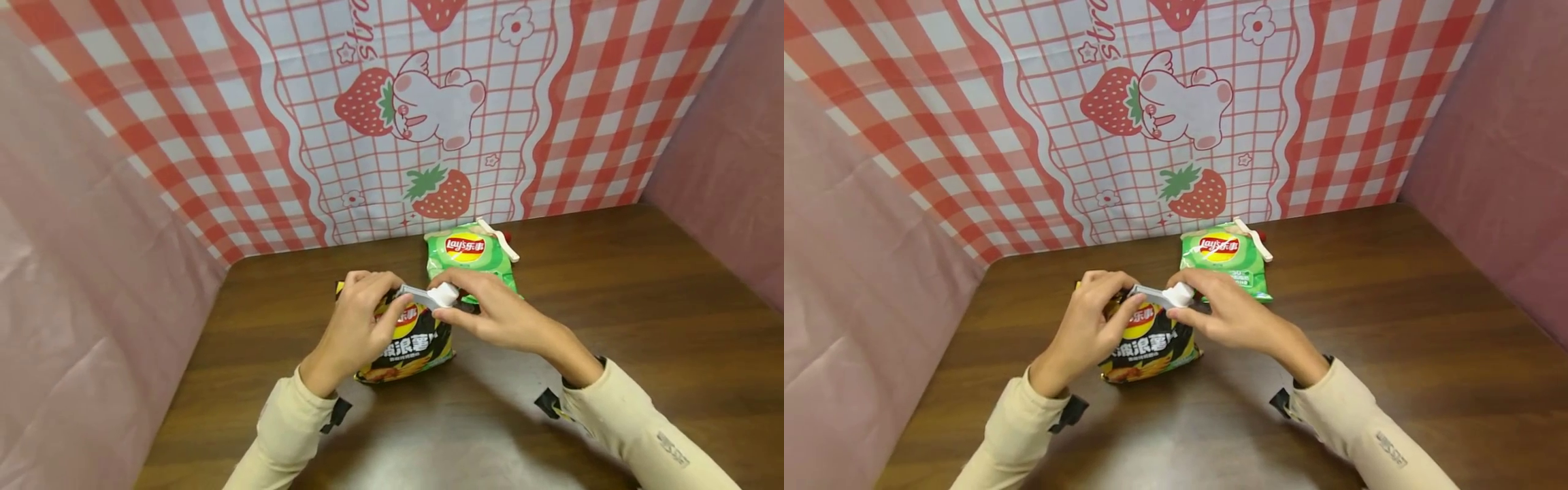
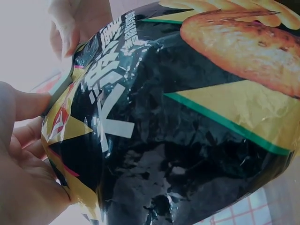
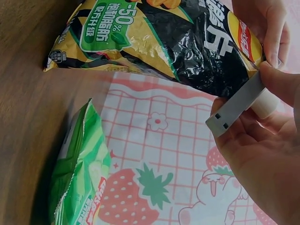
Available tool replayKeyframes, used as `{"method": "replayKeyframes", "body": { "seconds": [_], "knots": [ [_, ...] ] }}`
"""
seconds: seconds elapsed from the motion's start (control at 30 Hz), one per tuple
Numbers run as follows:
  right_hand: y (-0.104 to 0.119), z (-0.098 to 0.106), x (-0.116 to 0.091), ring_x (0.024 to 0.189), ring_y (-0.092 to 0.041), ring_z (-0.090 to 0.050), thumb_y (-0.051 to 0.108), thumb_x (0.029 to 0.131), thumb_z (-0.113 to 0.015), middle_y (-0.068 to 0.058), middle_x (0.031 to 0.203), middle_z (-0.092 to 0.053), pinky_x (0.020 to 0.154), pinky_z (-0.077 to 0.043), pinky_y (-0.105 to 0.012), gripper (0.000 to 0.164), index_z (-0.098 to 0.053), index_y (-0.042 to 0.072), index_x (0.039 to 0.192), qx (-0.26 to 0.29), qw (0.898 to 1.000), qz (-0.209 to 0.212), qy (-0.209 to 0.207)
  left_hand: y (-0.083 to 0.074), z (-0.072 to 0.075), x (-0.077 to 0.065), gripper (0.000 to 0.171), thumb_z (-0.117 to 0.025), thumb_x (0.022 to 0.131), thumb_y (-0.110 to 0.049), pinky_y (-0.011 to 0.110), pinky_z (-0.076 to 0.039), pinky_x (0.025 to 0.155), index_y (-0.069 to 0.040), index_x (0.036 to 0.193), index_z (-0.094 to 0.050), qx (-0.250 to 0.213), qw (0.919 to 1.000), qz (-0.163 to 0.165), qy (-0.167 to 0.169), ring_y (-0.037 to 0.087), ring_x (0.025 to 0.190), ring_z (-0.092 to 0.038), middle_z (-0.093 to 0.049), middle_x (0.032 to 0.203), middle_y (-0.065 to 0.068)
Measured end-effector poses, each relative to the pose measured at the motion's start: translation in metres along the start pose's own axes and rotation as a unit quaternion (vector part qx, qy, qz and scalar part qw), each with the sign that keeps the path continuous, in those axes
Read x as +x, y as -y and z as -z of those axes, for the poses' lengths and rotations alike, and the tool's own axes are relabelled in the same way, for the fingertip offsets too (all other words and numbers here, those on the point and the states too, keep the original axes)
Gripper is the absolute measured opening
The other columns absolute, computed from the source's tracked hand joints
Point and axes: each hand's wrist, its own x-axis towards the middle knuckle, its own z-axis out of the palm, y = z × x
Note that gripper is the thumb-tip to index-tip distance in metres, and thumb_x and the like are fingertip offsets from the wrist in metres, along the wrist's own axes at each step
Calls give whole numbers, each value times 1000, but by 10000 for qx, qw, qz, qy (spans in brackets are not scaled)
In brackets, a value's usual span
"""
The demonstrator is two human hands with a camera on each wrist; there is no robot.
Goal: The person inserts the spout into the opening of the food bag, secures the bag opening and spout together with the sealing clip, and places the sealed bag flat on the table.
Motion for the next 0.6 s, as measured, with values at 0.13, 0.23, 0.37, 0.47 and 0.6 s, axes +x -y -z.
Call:
{"method": "replayKeyframes", "body": {
  "seconds": [0.13, 0.23, 0.37, 0.47, 0.6],
  "knots": [
    [-2, -2, -1, 82, -7, -57, 17, 92, -72, 9, 98, -62, 71, -49, -30, 22, -63, 15, 112, -48, 9999, 66, -78, 1, -2, 0, 7, -65, 97, -15, 41, -38, 91, -9, 94, -66, 33, 10000, -31, -63, 11, 82, -62, -68, 86, -1],
    [-3, -2, 0, 82, -7, -57, 16, 93, -72, 10, 96, -62, 71, -49, -29, 21, -63, 15, 112, -29, 9999, 48, -131, 2, -4, 1, 8, -65, 97, -15, 41, -38, 91, -8, 94, -66, 59, 9999, -14, -123, 13, 83, -64, -69, 87, 0],
    [-6, -2, 1, 83, -8, -57, 16, 92, -72, 10, 96, -63, 71, -49, -30, 22, -64, 14, 113, 95, 9997, -40, -207, 4, -7, 2, 9, -66, 96, -16, 42, -39, 90, -7, 96, -66, 237, 9995, 5, -203, 14, 85, -65, -69, 89, 1],
    [-8, -2, 1, 87, -8, -59, 17, 92, -73, 9, 99, -64, 74, -51, -33, 25, -64, 15, 115, 210, 9995, -93, -239, 5, -8, 2, 9, -66, 96, -17, 42, -39, 90, -7, 97, -67, 379, 9990, -10, -242, 14, 86, -65, -70, 90, 1],
    [-11, -4, -1, 95, -8, -61, 22, 90, -75, 10, 106, -65, 79, -54, -34, 36, -62, 16, 123, 286, 9992, -206, -202, 5, -6, 0, 10, -66, 97, -18, 42, -38, 91, -8, 99, -68, 427, 9988, 13, -223, 13, 86, -63, -69, 91, 1]
  ]
}}
